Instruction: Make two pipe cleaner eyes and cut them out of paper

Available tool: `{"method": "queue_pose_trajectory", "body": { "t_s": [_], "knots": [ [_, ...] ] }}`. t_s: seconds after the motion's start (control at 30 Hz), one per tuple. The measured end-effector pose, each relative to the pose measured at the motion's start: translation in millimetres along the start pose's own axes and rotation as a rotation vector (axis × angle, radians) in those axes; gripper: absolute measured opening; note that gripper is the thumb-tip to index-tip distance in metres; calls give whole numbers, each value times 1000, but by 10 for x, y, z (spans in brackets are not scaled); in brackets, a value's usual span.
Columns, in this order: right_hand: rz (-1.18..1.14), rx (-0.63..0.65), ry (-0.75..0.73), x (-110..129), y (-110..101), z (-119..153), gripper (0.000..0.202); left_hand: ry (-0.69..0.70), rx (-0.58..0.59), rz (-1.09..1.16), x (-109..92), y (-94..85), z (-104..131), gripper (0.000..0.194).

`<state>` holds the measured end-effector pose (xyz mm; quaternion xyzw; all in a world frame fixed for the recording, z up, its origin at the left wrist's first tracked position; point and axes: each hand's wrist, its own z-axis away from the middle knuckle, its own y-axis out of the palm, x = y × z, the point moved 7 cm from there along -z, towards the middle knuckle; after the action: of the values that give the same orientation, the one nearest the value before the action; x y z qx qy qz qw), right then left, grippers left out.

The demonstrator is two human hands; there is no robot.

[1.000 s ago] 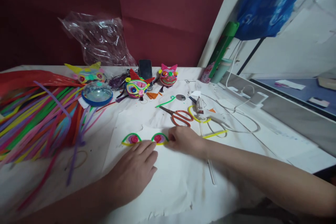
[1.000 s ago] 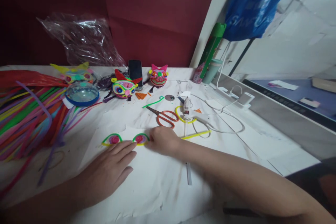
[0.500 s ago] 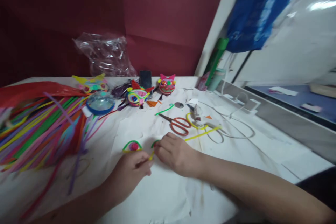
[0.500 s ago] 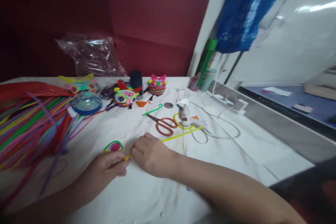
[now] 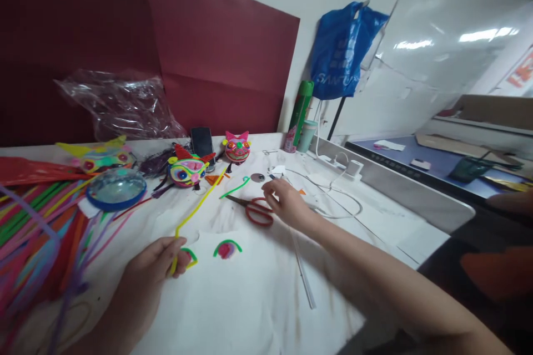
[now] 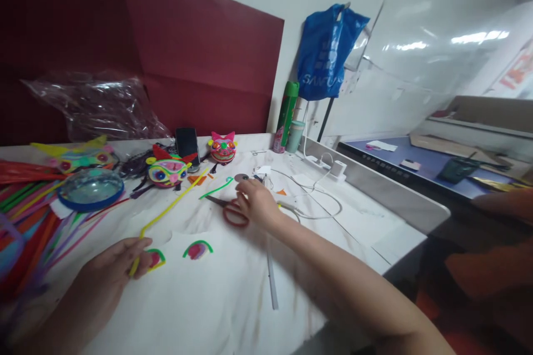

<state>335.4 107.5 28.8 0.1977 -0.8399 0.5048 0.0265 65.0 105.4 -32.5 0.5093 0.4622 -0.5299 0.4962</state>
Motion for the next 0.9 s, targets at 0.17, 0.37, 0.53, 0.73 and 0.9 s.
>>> {"method": "queue_pose_trajectory", "body": {
  "t_s": [0.17, 0.37, 0.53, 0.73, 0.9],
  "knots": [
    [76, 237, 13, -157, 355, -53, 14, 26, -7, 21, 11, 11, -33, 39],
    [177, 307, 27, 116, 498, -45, 18, 18, -21, 26, -54, -10, 8, 38],
    [190, 289, 43, 335, 436, 53, 15, 18, -98, 41, -166, -23, 4, 35],
    [-139, 163, -110, 598, 408, 208, 34, 8, -63, 38, -58, -54, -62, 29],
    [-157, 130, -106, 481, 389, 204, 34, 67, -119, -3, -69, -69, -73, 26]
  ]
}}
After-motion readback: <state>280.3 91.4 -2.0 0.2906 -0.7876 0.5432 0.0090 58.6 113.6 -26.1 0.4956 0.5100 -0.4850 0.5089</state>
